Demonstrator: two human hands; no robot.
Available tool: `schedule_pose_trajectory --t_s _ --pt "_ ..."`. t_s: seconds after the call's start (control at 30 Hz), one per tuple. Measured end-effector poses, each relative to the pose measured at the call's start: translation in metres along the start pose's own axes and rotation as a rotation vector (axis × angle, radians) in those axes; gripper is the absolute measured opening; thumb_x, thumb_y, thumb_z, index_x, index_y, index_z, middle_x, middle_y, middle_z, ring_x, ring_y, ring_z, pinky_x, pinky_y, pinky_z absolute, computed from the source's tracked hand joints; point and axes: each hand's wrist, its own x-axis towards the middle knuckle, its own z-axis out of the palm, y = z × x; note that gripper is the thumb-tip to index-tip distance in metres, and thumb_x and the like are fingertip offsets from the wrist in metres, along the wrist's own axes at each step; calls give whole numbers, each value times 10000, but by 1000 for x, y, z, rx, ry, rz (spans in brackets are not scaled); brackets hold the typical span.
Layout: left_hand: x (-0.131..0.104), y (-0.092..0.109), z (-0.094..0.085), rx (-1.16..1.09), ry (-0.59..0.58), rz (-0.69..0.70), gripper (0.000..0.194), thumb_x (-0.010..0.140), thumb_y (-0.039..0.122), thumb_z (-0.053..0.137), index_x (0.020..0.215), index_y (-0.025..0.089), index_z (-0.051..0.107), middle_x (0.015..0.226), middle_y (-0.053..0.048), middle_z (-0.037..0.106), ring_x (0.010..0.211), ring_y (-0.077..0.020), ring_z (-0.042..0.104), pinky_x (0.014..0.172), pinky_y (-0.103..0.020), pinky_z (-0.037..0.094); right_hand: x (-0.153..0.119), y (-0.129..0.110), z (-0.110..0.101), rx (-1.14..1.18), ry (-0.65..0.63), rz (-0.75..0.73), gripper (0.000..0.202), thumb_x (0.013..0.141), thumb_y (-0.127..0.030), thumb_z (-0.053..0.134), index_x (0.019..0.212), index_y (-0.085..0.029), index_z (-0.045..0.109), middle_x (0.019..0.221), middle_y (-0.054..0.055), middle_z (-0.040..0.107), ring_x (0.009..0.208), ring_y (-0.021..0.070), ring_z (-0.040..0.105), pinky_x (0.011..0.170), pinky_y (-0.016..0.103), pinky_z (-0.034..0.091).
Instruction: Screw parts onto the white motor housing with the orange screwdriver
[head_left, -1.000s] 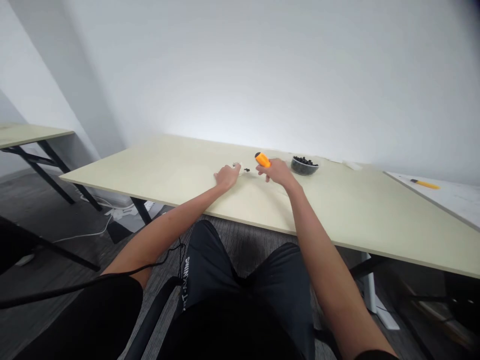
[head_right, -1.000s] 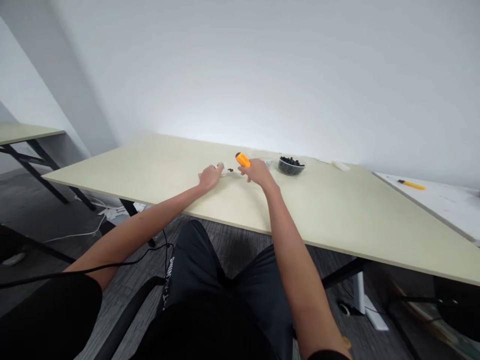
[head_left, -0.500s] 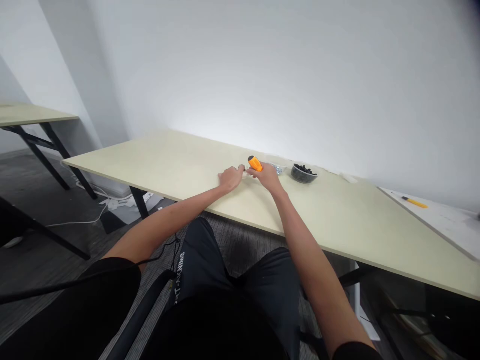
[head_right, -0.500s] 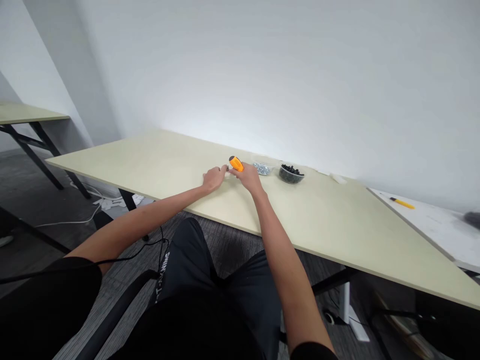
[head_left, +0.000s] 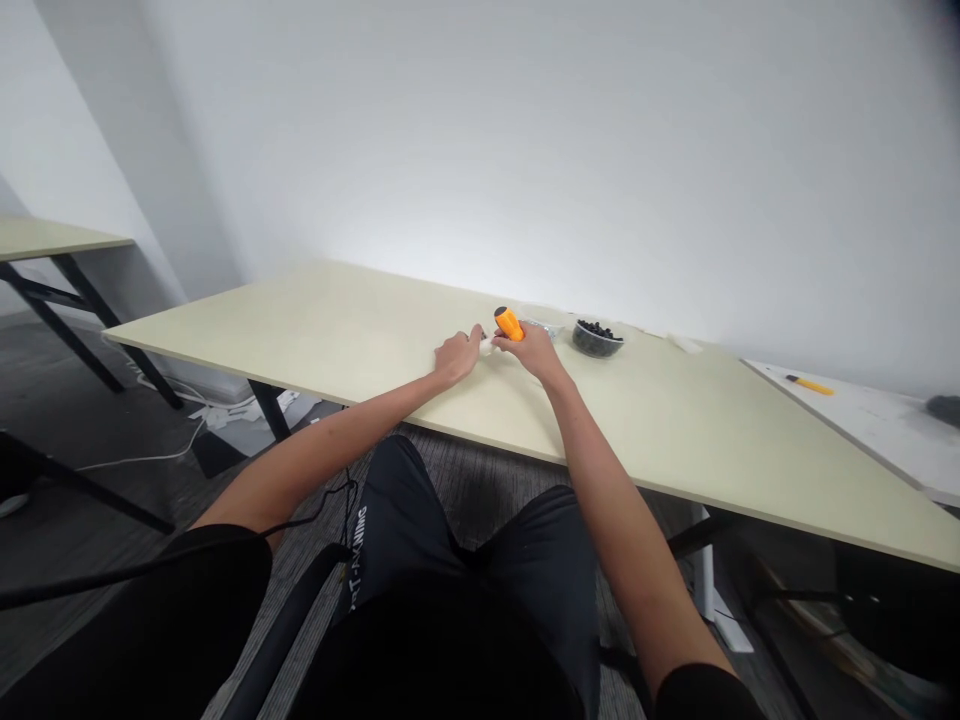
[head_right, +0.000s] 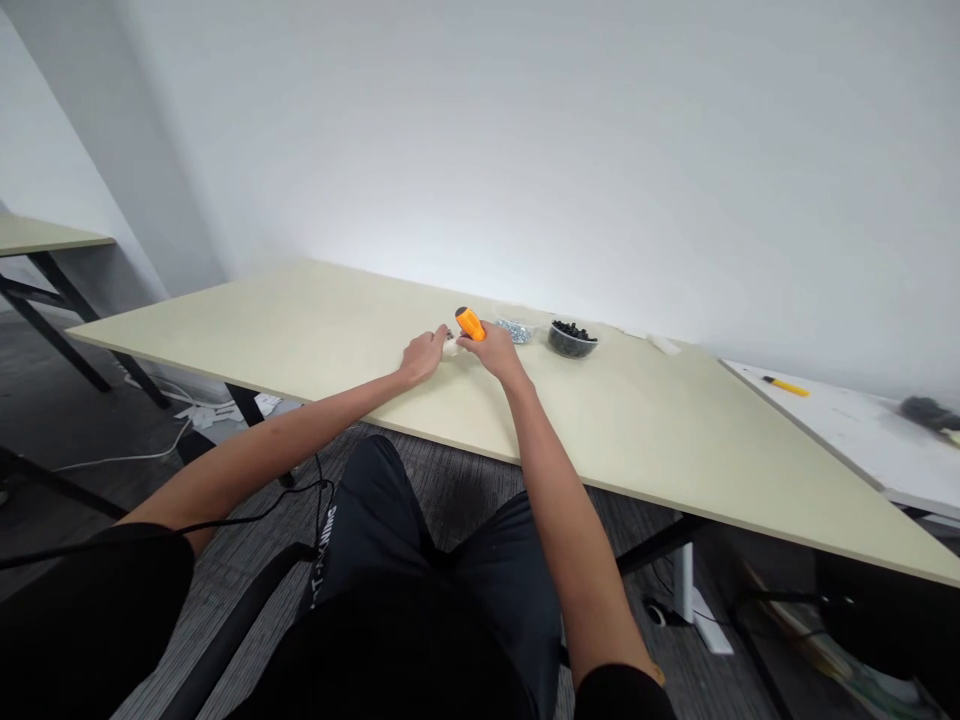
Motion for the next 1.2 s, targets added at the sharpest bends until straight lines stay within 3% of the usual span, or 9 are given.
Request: schedule_pose_trajectory --t_s 0.13,0.27,0.37,0.67,0.93,1.2 --pt "1 -1 0 -23 -13 47 630 916 665 157 903 203 585 960 -110 694 933 -284 629 866 -403 399 4 7 -1 36 32 59 284 722 -368 649 879 -134 687 736 30 665 695 140 603 708 253 414" --pt "-1 -3 2 14 30 301 540 909 651 286 1079 195 521 1033 -96 669 1029 -279 590 959 -435 344 6 13 -6 81 99 109 323 732 -354 619 951 -124 673 804 44 676 700 135 624 719 250 438" --pt "-2 -5 5 78 19 394 527 875 616 427 1164 176 466 1102 -110 633 1093 -284 553 960 -425 345 4 14 -14 87 100 125 325 710 -347 634 937 -118 673 773 41 668 675 131 618 705 246 437" --pt "1 -9 9 112 2 457 503 876 596 468 1162 182 462 1122 -94 617 1086 -271 547 951 -406 336 -1 16 -26 -43 61 85 284 697 -356 659 882 -142 681 716 15 655 664 131 581 697 255 387" --pt "0 -9 11 186 108 504 540 861 565 541 1190 152 425 1189 -131 574 1105 -274 531 957 -405 306 -3 19 -25 -150 46 35 282 730 -318 603 940 -152 691 789 21 668 738 149 551 700 255 352" --pt "-3 -6 8 185 125 494 520 827 585 582 1114 178 435 1146 -100 599 1088 -261 554 956 -387 299 -4 19 -25 -193 47 -6 257 767 -337 587 935 -155 656 783 17 659 732 147 542 688 248 334"
